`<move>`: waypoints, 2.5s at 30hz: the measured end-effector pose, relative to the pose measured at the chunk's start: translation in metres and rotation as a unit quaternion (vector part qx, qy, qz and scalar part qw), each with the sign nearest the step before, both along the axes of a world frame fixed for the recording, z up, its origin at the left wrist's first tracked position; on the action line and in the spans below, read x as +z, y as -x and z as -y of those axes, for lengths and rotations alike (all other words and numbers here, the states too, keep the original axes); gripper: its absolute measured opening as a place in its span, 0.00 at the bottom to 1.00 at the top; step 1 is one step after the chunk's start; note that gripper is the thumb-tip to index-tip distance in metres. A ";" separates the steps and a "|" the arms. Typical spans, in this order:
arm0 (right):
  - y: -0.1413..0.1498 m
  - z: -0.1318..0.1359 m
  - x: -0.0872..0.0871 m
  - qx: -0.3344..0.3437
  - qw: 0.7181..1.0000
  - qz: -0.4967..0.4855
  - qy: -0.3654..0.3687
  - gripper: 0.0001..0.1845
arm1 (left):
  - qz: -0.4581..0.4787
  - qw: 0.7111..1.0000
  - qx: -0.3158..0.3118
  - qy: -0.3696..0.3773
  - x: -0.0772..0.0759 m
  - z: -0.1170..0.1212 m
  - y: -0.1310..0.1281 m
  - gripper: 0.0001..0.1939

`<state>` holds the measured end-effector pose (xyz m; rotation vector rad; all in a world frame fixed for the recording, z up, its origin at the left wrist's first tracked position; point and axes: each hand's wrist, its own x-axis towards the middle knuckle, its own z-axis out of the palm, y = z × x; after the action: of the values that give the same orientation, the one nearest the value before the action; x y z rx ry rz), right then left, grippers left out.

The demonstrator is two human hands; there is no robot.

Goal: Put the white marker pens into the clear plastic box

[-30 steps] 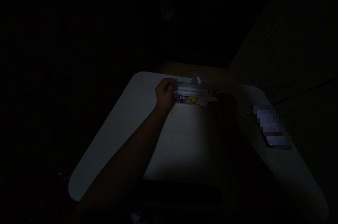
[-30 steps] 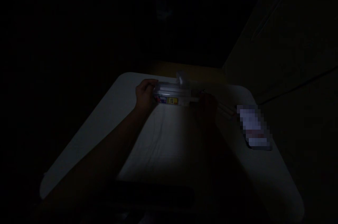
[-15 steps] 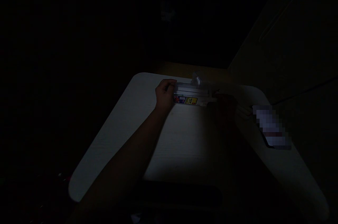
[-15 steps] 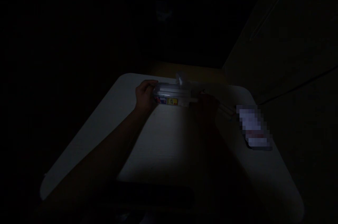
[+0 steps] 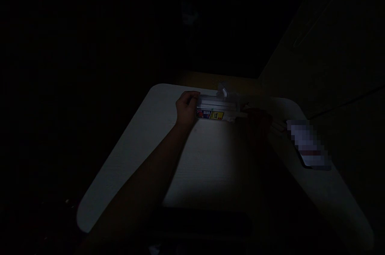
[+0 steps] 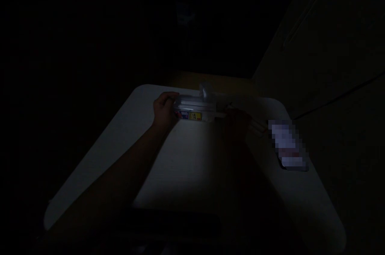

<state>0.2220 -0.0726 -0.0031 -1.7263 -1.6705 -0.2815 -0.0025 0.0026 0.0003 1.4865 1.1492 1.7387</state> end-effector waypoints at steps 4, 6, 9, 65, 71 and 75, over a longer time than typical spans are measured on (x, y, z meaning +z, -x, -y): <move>0.005 0.000 0.005 -0.003 0.995 0.077 0.058 0.20 | -0.011 1.000 0.004 -0.005 0.002 0.002 0.000 0.08; 0.010 0.001 0.008 0.005 0.988 0.128 0.086 0.19 | -0.010 1.000 0.004 -0.005 0.002 0.002 0.000 0.08; 0.012 0.002 0.011 0.035 0.980 0.167 0.102 0.17 | -0.008 1.000 0.004 -0.003 0.002 0.001 0.000 0.08; -0.032 0.010 0.013 0.031 0.984 0.057 0.166 0.24 | -0.027 0.999 0.009 -0.014 -0.001 0.001 0.002 0.10; -0.035 0.004 0.000 0.009 0.979 0.123 0.164 0.20 | -0.019 1.000 0.012 -0.006 0.001 0.001 0.002 0.10; -0.032 0.003 0.000 0.011 0.980 0.136 0.147 0.20 | -0.012 1.000 0.009 -0.006 0.003 0.003 0.001 0.09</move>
<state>0.2539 -0.0755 -0.0028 -1.9531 -2.0107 -0.2800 -0.0031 0.0001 0.0030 1.5114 1.1700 1.7483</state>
